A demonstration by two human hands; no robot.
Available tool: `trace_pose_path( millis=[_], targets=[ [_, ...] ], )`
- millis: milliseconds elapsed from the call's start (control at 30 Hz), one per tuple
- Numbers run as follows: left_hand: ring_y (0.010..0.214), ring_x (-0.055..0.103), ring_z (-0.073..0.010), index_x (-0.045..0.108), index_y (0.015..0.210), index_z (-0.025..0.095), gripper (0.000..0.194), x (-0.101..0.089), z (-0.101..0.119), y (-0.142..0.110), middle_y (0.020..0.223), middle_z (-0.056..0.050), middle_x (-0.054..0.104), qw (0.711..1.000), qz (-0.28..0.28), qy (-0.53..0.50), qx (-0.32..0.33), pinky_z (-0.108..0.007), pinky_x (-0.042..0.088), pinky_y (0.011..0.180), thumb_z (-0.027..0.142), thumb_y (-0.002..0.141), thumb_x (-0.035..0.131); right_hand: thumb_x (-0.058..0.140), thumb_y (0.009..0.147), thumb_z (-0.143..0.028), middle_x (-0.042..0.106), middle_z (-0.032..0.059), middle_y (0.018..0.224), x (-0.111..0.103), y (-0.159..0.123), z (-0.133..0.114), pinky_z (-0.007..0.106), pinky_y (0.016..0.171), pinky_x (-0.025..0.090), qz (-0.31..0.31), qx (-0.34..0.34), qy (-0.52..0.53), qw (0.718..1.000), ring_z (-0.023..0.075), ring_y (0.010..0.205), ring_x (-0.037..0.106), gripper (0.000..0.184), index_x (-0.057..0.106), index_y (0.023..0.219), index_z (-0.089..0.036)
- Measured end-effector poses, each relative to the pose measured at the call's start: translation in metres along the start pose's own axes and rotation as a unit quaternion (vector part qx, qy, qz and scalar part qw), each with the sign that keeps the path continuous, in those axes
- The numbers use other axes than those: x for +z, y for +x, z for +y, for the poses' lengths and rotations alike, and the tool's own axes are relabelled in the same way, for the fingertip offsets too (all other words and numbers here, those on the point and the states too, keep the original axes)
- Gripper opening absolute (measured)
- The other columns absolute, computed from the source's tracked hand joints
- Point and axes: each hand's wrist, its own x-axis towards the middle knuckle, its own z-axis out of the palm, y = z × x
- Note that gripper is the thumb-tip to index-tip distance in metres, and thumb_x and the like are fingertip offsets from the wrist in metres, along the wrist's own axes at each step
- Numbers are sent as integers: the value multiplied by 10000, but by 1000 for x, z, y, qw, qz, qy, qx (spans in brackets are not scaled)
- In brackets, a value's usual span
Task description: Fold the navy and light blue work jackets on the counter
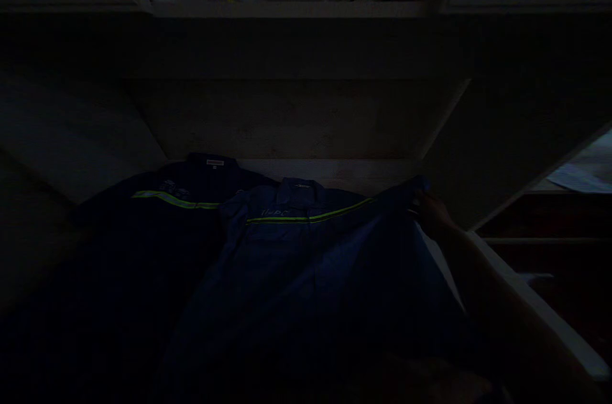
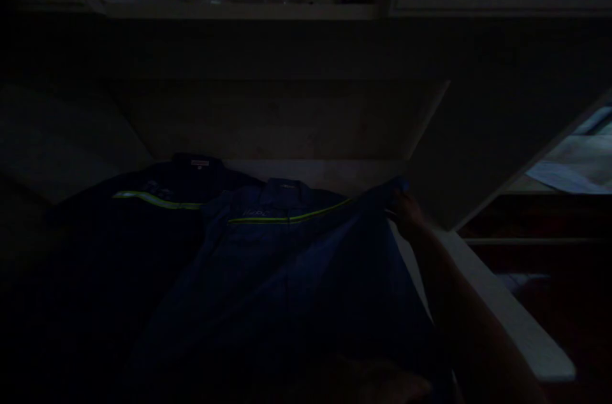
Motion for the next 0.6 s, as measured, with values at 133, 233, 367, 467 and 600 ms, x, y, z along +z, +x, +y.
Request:
trace_pose_path(
  millis=[133, 233, 367, 467, 600],
  targets=[
    [1064, 645, -156, 605, 1211, 333, 309, -8, -72, -39, 1187, -32, 683, 996, 53, 12, -73, -327, 535, 919, 275, 937, 472, 522, 824, -300, 627, 83, 964, -39, -14, 44, 351, 686, 525, 27, 97, -20, 995, 157, 683, 638, 100, 533, 884, -221],
    [1146, 611, -218, 646, 1166, 313, 317, -21, -139, -88, 1242, -30, 664, 959, 177, 137, -174, -405, 488, 1016, 310, 941, 423, 564, 801, -365, 665, 140, 980, -40, -49, 72, 383, 710, 530, 50, 26, -212, 976, 232, 799, 669, 258, 593, 991, -194],
    [1137, 598, -266, 632, 1155, 215, 406, -63, -209, -153, 1217, -107, 653, 879, 307, 190, -313, -427, 451, 1034, 471, 910, 433, 507, 857, -480, 610, 168, 1273, -10, -140, 108, 484, 990, 454, -96, -183, -386, 899, 303, 1164, 579, 454, 603, 1206, -207],
    [1110, 605, -282, 592, 1177, 130, 536, -111, -239, -166, 1186, -151, 645, 842, 334, 154, -394, -409, 462, 1007, 544, 882, 421, 416, 926, -455, 484, 71, 1458, 9, -203, 130, 667, 1116, 186, -177, -274, -511, 795, 325, 1342, 424, 447, 552, 1334, -332],
    [1108, 590, -254, 579, 1198, 118, 538, -160, -254, -124, 1200, -145, 618, 858, 333, 194, -340, -364, 446, 1004, 534, 893, 425, 330, 955, -439, 328, 4, 1554, 7, -224, 149, 760, 1071, 111, -180, -306, -583, 731, 331, 1415, 310, 514, 344, 1469, -431]
  ],
)
